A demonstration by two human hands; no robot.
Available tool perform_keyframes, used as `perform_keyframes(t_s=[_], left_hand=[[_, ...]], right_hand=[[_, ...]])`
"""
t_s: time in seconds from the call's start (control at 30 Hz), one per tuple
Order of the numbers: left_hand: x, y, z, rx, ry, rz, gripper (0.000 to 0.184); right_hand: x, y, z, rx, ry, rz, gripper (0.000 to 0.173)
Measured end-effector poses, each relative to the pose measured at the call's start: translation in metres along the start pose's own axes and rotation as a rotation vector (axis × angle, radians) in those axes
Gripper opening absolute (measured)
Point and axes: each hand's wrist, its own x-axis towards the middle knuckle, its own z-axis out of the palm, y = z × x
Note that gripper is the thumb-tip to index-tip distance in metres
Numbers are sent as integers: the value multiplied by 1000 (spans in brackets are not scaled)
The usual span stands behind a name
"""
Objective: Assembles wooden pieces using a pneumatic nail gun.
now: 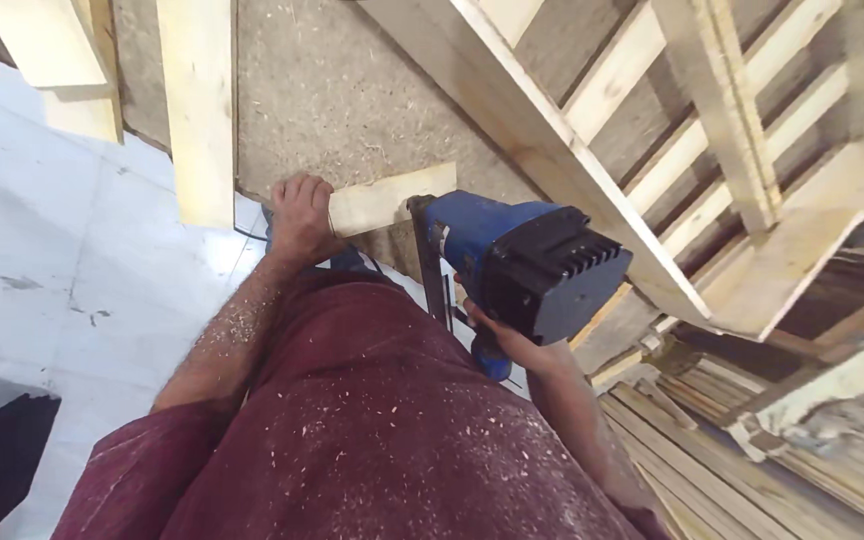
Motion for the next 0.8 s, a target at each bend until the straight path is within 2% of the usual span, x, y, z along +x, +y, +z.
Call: perform_keyframes(t_s=[0.23,0.47,0.8], left_hand=[[0,-2,1,-20,1,-10,78],[1,-3,1,-47,21,-5,73],[-1,-4,1,-68,37,-1,70]], right_hand=[[13,-15,0,66,-31,5,25],[23,-18,-1,26,-16,-4,29],[33,-35,3,36,-27,4,21]])
